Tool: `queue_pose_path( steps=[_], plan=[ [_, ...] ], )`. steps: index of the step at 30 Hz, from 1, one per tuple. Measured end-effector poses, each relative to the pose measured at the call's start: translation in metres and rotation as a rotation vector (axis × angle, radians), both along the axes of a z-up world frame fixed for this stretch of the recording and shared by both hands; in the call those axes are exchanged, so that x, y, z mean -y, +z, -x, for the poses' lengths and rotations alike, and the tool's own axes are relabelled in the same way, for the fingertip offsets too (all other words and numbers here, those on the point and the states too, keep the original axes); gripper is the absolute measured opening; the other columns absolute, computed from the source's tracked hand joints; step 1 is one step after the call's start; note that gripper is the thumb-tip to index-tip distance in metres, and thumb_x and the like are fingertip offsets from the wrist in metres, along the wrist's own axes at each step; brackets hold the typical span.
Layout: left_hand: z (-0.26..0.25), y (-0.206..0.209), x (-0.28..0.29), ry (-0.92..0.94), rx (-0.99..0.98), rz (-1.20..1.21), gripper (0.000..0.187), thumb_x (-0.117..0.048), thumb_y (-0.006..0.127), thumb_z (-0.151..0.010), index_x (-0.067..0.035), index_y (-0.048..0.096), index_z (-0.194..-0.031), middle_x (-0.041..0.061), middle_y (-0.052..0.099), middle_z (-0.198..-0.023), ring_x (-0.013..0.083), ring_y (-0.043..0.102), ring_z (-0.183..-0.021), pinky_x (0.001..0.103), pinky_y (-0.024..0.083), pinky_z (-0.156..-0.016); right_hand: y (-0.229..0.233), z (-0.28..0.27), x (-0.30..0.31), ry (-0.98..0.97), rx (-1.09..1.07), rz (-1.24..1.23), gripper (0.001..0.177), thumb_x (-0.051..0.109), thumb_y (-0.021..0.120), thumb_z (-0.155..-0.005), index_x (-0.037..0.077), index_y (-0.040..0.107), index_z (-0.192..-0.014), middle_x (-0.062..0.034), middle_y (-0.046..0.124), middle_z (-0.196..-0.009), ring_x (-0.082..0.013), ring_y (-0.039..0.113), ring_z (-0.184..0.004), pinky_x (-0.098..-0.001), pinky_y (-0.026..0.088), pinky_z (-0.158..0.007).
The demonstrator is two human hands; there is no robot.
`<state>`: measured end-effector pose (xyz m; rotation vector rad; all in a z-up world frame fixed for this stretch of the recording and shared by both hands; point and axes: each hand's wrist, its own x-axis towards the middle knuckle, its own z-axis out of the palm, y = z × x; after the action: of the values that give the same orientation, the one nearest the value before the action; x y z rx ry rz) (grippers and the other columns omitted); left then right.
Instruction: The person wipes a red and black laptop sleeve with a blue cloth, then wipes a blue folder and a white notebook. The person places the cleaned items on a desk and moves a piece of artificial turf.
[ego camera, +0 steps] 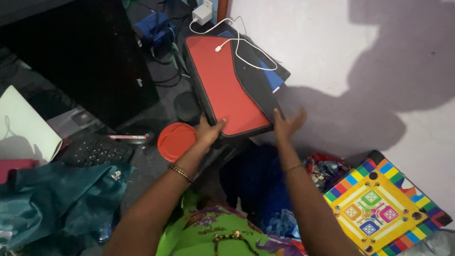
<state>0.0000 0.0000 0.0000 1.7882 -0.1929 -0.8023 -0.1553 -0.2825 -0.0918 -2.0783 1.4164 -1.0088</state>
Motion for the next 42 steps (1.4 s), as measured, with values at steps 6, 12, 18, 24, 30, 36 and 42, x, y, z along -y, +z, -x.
queue_pose_path(
  steps=[6, 12, 18, 24, 30, 36, 42],
  plan=[
    [-0.013, 0.002, 0.004, 0.074, -0.178, 0.046, 0.112, -0.037, 0.079, -0.079, -0.006, 0.009, -0.161, 0.028, 0.047, -0.150, 0.0364, 0.057, -0.132, 0.042, 0.046, -0.111, 0.006, -0.025, 0.054, 0.440, -0.153, -0.378, 0.082, 0.061, 0.071, -0.084, -0.007, 0.062, -0.131, -0.0249, 0.072, -0.119, -0.0359, 0.071, -0.112, -0.0431, 0.055, -0.097],
    [-0.022, 0.024, 0.013, 0.176, -0.127, 0.105, 0.126, -0.034, 0.085, -0.075, -0.008, -0.003, -0.161, 0.028, 0.038, -0.153, 0.0353, 0.048, -0.137, 0.041, 0.042, -0.113, 0.011, -0.041, 0.055, 0.325, -0.310, -0.196, 0.085, 0.069, 0.070, -0.085, -0.008, 0.068, -0.123, -0.0296, 0.070, -0.115, -0.0431, 0.067, -0.109, -0.0480, 0.051, -0.094],
    [-0.029, 0.045, -0.001, 0.115, -0.110, 0.095, 0.087, -0.028, 0.086, -0.071, 0.016, 0.051, -0.137, 0.029, 0.068, -0.129, 0.0360, 0.073, -0.112, 0.038, 0.058, -0.098, 0.038, -0.030, 0.020, 0.266, -0.114, -0.506, 0.074, 0.060, 0.074, -0.084, -0.009, 0.074, -0.109, -0.0219, 0.076, -0.098, -0.0322, 0.075, -0.092, -0.0447, 0.057, -0.082],
    [-0.021, 0.078, -0.045, 0.029, -0.103, 0.188, 0.079, -0.026, 0.083, -0.067, 0.014, 0.057, -0.130, 0.027, 0.074, -0.114, 0.0358, 0.078, -0.097, 0.039, 0.064, -0.087, 0.080, 0.006, -0.010, 0.368, 0.185, -1.261, 0.058, 0.050, 0.067, -0.089, 0.002, 0.068, -0.123, -0.0147, 0.075, -0.111, -0.0272, 0.072, -0.096, -0.0401, 0.060, -0.081],
    [-0.002, 0.090, -0.081, -0.192, 0.283, -0.337, 0.117, -0.043, 0.089, -0.063, 0.010, 0.032, -0.149, 0.029, 0.066, -0.123, 0.0367, 0.072, -0.106, 0.040, 0.060, -0.092, 0.057, 0.012, -0.056, 0.669, 0.524, -1.428, 0.056, 0.045, 0.065, -0.093, 0.004, 0.063, -0.132, -0.0128, 0.070, -0.123, -0.0263, 0.069, -0.108, -0.0409, 0.056, -0.092],
    [0.015, 0.091, -0.124, -0.148, 0.588, -0.109, 0.121, -0.043, 0.094, -0.056, 0.010, 0.036, -0.148, 0.031, 0.053, -0.142, 0.0393, 0.055, -0.130, 0.044, 0.044, -0.108, 0.030, 0.033, -0.099, 0.480, 0.589, -1.514, 0.052, 0.042, 0.066, -0.092, 0.004, 0.065, -0.127, -0.0125, 0.073, -0.114, -0.0278, 0.070, -0.101, -0.0420, 0.057, -0.091],
    [0.037, 0.118, -0.178, -0.251, 0.408, -0.075, 0.109, -0.045, 0.091, -0.058, 0.001, 0.041, -0.142, 0.023, 0.061, -0.132, 0.0352, 0.064, -0.120, 0.043, 0.052, -0.102, 0.058, 0.061, -0.132, 0.611, 0.777, -1.440, 0.052, 0.043, 0.070, -0.093, 0.003, 0.063, -0.125, -0.0155, 0.071, -0.109, -0.0308, 0.070, -0.096, -0.0470, 0.058, -0.083]
  ],
)
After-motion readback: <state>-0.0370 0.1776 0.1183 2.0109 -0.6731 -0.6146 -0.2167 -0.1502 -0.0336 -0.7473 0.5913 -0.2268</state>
